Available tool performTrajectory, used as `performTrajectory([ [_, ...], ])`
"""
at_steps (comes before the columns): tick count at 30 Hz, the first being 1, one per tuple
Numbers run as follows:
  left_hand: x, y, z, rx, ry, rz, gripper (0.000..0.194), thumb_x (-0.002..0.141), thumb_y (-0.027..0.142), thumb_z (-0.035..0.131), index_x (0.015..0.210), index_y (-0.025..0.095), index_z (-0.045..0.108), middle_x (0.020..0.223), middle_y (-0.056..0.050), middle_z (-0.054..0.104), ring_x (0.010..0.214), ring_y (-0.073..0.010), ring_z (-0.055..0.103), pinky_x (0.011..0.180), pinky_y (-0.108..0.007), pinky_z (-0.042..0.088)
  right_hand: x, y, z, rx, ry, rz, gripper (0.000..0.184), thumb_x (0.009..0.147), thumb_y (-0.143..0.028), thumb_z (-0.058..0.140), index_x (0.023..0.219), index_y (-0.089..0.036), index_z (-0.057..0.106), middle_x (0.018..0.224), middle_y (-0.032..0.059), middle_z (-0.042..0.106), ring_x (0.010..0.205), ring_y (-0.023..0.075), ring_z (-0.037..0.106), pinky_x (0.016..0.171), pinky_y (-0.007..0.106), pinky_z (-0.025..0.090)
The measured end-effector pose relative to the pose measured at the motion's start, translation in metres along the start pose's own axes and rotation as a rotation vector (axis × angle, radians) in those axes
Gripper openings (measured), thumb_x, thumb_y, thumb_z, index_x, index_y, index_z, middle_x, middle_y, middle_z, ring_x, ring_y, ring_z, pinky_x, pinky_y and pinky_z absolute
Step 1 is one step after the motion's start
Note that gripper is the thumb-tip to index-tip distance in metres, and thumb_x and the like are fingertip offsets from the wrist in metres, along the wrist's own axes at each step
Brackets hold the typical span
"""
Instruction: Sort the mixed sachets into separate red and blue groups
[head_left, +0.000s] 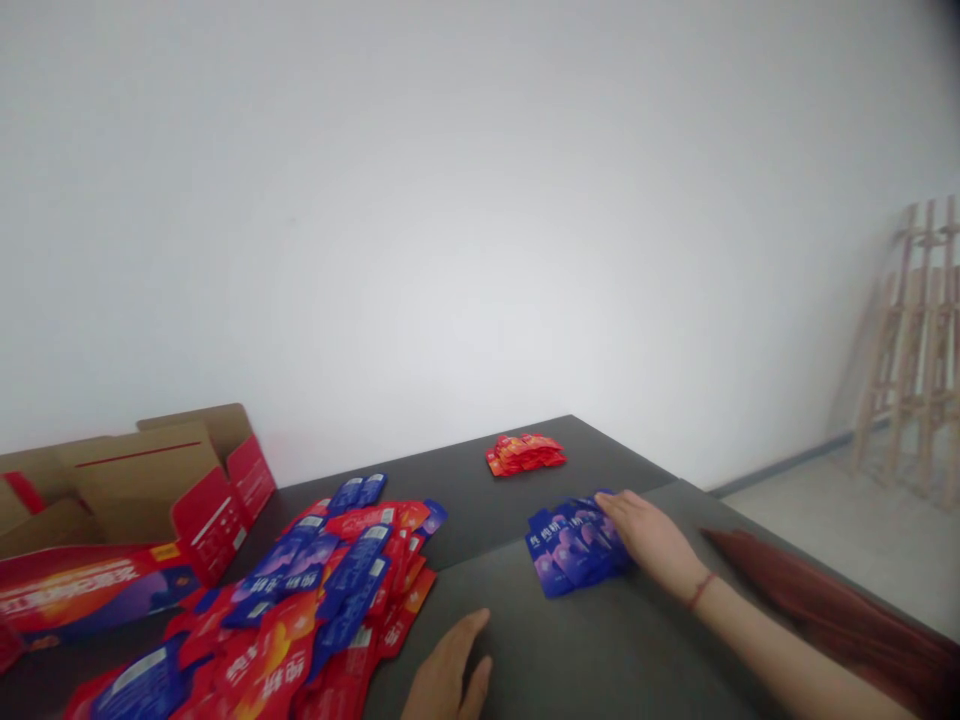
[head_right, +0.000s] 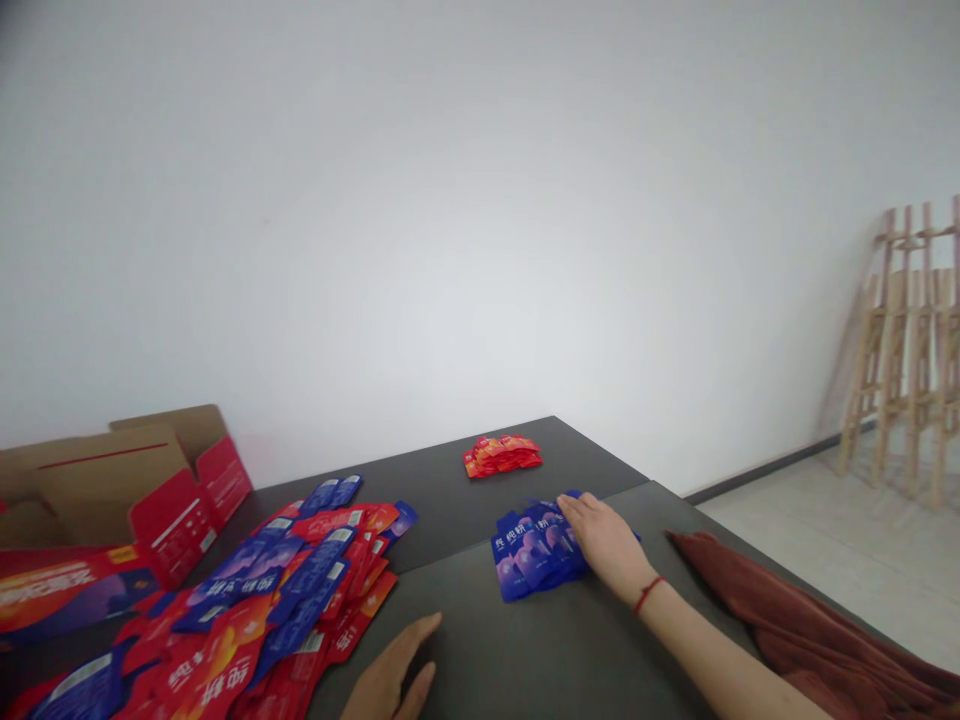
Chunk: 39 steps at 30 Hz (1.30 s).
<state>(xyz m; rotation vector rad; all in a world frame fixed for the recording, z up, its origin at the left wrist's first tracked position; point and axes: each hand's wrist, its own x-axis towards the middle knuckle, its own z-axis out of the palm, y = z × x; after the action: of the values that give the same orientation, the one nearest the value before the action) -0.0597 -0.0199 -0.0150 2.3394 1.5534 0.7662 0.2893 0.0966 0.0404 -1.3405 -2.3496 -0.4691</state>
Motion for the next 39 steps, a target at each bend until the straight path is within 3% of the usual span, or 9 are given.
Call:
performTrajectory([
  [4,-0.001,0.002,0.001,0.016,0.007,0.023,0.042,0.088,0.03,0.043,0.128,0.024,0.053,0.128,-0.006,0.058,0.118,-0.0201,0.054,0.101,-0.033,0.043,0.009,0.016,0.007,-0.16,-0.071,0.139,0.034,0.085,-0.004,0.041,0.11,-0.008,0.063,0.109,0.0164,0.067,0.095,0.0276,0.057,0.083,0.039,0.047],
  [9,-0.002,-0.001,0.003,0.016,0.038,0.075,0.04,0.087,0.027,0.045,0.126,0.025,0.055,0.125,-0.006,0.06,0.115,-0.02,0.057,0.099,-0.031,0.045,0.012,0.002,0.012,-0.216,-0.132,0.225,0.026,0.087,-0.007,0.041,0.09,-0.01,0.067,0.089,0.0174,0.069,0.09,0.0299,0.056,0.073,0.039,0.045],
  [19,0.001,-0.006,0.006,0.038,0.07,0.196,0.041,0.083,0.019,0.046,0.123,0.021,0.056,0.122,-0.007,0.063,0.112,-0.0183,0.059,0.097,-0.031,0.047,0.01,-0.016,0.024,-0.227,-0.217,0.281,0.034,0.095,-0.024,0.038,0.093,-0.007,0.069,0.096,0.018,0.067,0.099,0.03,0.054,0.079,0.038,0.042],
  [26,-0.003,0.015,0.001,-0.045,0.046,0.03,0.043,0.08,0.015,0.046,0.121,0.02,0.057,0.126,-0.008,0.059,0.118,-0.0203,0.054,0.102,-0.037,0.043,0.019,-0.009,0.018,-0.195,-0.262,0.262,0.033,0.093,-0.018,0.04,0.085,-0.008,0.071,0.091,0.019,0.068,0.092,0.0285,0.058,0.076,0.036,0.042],
  [29,-0.003,0.022,-0.003,-0.188,0.078,-0.054,0.041,0.081,0.015,0.045,0.119,0.022,0.059,0.126,-0.006,0.059,0.119,-0.0202,0.052,0.105,-0.039,0.039,0.031,-0.029,0.004,-0.161,-0.225,0.229,0.029,0.092,-0.019,0.043,0.087,-0.009,0.07,0.091,0.019,0.067,0.092,0.0288,0.057,0.077,0.038,0.042],
  [31,0.001,0.019,-0.005,-0.329,0.154,-0.127,0.039,0.083,0.016,0.043,0.118,0.022,0.059,0.124,-0.005,0.06,0.118,-0.0198,0.052,0.106,-0.04,0.037,0.036,-0.066,-0.008,-0.027,-0.146,0.117,0.024,0.092,-0.021,0.046,0.095,-0.01,0.068,0.097,0.0169,0.066,0.096,0.0274,0.056,0.081,0.038,0.041],
  [35,0.012,0.003,-0.006,-0.659,0.345,-0.282,0.034,0.084,0.025,0.043,0.112,0.019,0.061,0.117,-0.007,0.063,0.114,-0.0215,0.055,0.103,-0.039,0.039,0.021,-0.172,-0.026,0.473,-0.194,-0.467,0.02,0.088,-0.031,0.057,0.103,-0.02,0.064,0.109,0.0046,0.065,0.101,0.0196,0.056,0.088,0.031,0.039],
  [37,0.016,-0.005,-0.005,-0.801,0.401,-0.333,0.032,0.083,0.031,0.047,0.107,0.018,0.063,0.114,-0.008,0.064,0.112,-0.0233,0.056,0.101,-0.041,0.039,0.007,-0.217,-0.027,0.561,-0.203,-0.786,0.024,0.087,-0.039,0.059,0.103,-0.022,0.063,0.108,0.0005,0.066,0.103,0.018,0.055,0.088,0.029,0.039],
  [39,0.017,-0.01,-0.005,-0.915,0.427,-0.37,0.032,0.081,0.035,0.05,0.103,0.017,0.065,0.112,-0.009,0.065,0.111,-0.0247,0.057,0.101,-0.042,0.038,-0.002,-0.244,-0.022,0.543,-0.167,-0.987,0.025,0.094,-0.037,0.048,0.11,-0.022,0.06,0.112,-0.001,0.066,0.103,0.0147,0.056,0.085,0.027,0.039],
])
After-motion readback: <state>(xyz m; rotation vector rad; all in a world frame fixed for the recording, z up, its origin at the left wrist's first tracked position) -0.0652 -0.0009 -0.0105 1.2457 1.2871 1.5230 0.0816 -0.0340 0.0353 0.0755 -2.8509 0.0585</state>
